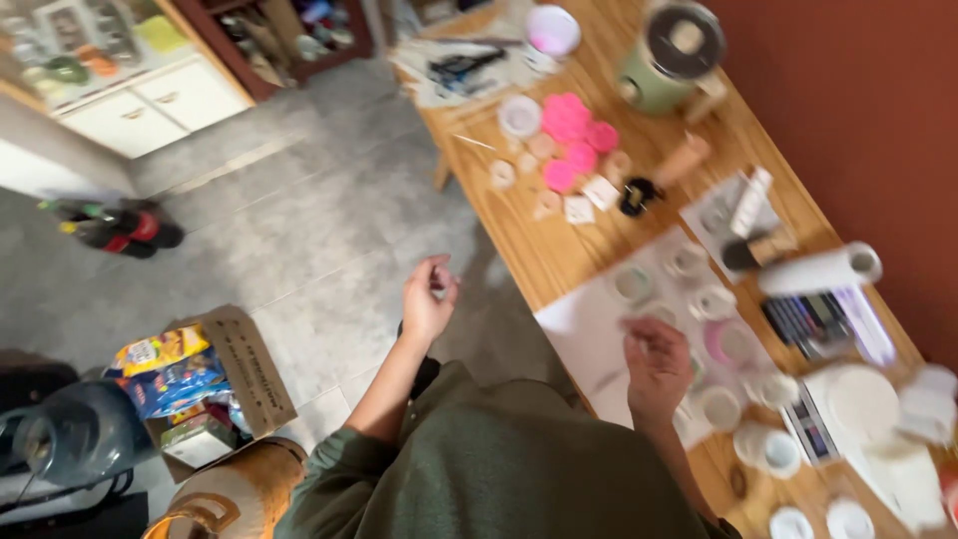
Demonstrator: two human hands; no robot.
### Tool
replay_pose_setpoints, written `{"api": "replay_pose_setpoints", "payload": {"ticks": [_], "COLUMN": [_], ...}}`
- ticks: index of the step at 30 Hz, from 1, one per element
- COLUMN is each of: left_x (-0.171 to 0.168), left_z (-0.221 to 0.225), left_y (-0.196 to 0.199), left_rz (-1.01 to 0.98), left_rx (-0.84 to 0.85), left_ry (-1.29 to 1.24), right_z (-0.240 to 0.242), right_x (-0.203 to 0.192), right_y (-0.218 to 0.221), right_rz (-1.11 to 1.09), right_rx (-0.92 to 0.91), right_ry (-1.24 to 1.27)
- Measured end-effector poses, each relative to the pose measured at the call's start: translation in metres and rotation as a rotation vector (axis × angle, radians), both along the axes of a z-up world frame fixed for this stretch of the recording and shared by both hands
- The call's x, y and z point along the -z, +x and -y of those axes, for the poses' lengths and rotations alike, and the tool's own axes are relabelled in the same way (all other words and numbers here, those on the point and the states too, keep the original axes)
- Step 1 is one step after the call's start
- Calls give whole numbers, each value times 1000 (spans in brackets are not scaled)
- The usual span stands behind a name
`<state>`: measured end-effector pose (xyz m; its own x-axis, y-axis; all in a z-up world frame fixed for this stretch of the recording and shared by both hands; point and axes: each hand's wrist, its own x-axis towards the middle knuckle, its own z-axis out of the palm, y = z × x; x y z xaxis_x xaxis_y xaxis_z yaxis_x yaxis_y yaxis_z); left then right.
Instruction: The recorder is selecting various candle containers from a storage shelf and organizing them on a workbench alongside craft materials.
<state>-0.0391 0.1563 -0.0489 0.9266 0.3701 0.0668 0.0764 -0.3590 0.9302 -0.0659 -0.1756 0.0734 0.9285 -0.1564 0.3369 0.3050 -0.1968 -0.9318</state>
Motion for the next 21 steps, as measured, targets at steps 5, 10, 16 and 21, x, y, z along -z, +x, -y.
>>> {"api": "replay_pose_setpoints", "payload": {"ticks": [5,10,16,21], "left_x": [-2,6,-56,-24], "left_z": [-99,-221,-317,-354], "left_y": [-9,-8,17,58], "left_rz": [35,65,121,73], "left_rx": [-258,-435,-466,-385], "left_ry": [141,121,84,-11], "right_z": [-88,-231,-354,-419], "right_x": [1,16,-1,-1], "right_y": [40,83,131,179], "right_rz": [-268,-280,-233,-253], "right_rx": [-492,-689,-781,-784], "right_ry": [219,191,26,67]}}
